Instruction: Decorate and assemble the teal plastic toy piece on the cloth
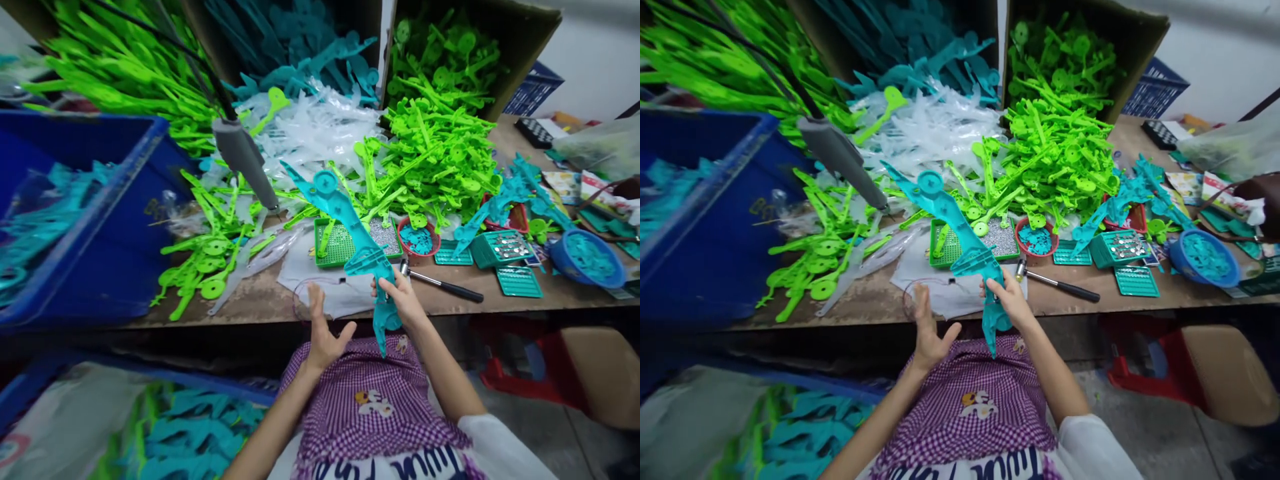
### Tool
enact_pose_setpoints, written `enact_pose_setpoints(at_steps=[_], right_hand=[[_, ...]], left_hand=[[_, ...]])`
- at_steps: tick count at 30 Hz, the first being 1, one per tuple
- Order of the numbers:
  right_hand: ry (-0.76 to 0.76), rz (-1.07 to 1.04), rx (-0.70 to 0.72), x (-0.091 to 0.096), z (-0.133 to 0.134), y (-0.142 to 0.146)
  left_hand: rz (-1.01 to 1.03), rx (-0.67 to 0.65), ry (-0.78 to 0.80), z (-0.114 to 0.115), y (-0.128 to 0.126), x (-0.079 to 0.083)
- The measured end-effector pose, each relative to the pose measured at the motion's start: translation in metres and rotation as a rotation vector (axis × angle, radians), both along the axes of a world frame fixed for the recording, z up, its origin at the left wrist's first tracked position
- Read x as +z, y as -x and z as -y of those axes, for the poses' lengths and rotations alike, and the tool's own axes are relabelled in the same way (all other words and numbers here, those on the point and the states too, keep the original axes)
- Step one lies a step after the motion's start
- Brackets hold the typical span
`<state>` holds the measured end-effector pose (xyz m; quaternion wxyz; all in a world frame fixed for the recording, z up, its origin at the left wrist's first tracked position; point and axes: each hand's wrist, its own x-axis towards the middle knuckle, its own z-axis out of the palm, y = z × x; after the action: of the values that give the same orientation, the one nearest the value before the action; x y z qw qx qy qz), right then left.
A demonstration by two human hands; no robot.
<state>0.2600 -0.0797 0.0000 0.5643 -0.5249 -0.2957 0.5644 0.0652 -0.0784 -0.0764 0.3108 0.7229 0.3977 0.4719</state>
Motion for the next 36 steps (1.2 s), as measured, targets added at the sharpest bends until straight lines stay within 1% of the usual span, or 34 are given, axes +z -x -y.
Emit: enact_pose_setpoints(at_steps=[2,3,4,6,8,10,14,16,18,19,21,23,25,26,27,28,29,31,32,33,34,36], right_hand=[[0.038,0.001,0.036,0.0,0.011,-0.009],[0.057,0.007,0.055,0.0,0.016,-0.014],[0.075,0.015,0.073,0.0,0.02,-0.018],[0.104,0.031,0.099,0.001,0.026,-0.025],[0.128,0.042,0.132,0.002,0.028,-0.031],[0.146,0.06,0.172,0.003,0.026,-0.035],[0.141,0.16,0.238,0.004,0.016,-0.042],[0.127,0.247,0.265,0.004,0.012,-0.046],[0.119,0.355,0.305,0.001,0.008,-0.051],[0.109,0.425,0.329,-0.002,0.006,-0.053],[0.059,0.595,0.387,-0.01,0.001,-0.056],[-0.01,0.77,0.442,-0.019,-0.006,-0.055],[-0.048,0.91,0.461,-0.023,-0.013,-0.052],[-0.056,0.969,0.436,-0.023,-0.015,-0.05],[-0.066,1.023,0.38,-0.021,-0.016,-0.048],[-0.083,1.068,0.292,-0.016,-0.014,-0.045],[-0.106,1.094,0.185,-0.011,-0.01,-0.04],[-0.155,1.05,0.002,0.0,0.005,-0.025],[-0.168,0.979,-0.041,0.004,0.015,-0.013],[-0.167,0.872,-0.013,0.006,0.024,0.001],[-0.141,0.74,0.067,0.005,0.033,0.016],[-0.092,0.461,0.268,-0.003,0.046,0.046]], left_hand=[[-0.156,0.171,-0.179,0.003,0.012,-0.009],[-0.238,0.217,-0.229,0.004,0.018,-0.013],[-0.321,0.235,-0.24,0.004,0.023,-0.015],[-0.473,0.219,-0.191,0.003,0.031,-0.015],[-0.569,0.179,-0.127,0.0,0.034,-0.012],[-0.591,0.135,-0.1,-0.004,0.033,-0.009],[-0.519,0.057,-0.094,-0.01,0.031,0.0],[-0.446,-0.039,-0.09,-0.009,0.036,0.012],[-0.359,-0.119,-0.053,-0.006,0.049,0.034],[-0.324,-0.122,-0.014,-0.005,0.056,0.048],[-0.283,-0.058,0.096,-0.007,0.07,0.081],[-0.231,0.005,0.19,-0.018,0.076,0.112],[-0.113,0.047,0.286,-0.039,0.067,0.134],[-0.034,0.023,0.337,-0.052,0.057,0.141],[0.057,-0.004,0.385,-0.066,0.044,0.145],[0.144,-0.053,0.444,-0.079,0.028,0.145],[0.263,-0.068,0.492,-0.089,0.012,0.144],[0.541,-0.018,0.57,-0.102,-0.02,0.135],[0.673,0.022,0.607,-0.102,-0.034,0.13],[0.777,0.057,0.649,-0.099,-0.045,0.123],[0.858,0.081,0.695,-0.093,-0.053,0.117],[0.95,0.093,0.797,-0.079,-0.062,0.104]])
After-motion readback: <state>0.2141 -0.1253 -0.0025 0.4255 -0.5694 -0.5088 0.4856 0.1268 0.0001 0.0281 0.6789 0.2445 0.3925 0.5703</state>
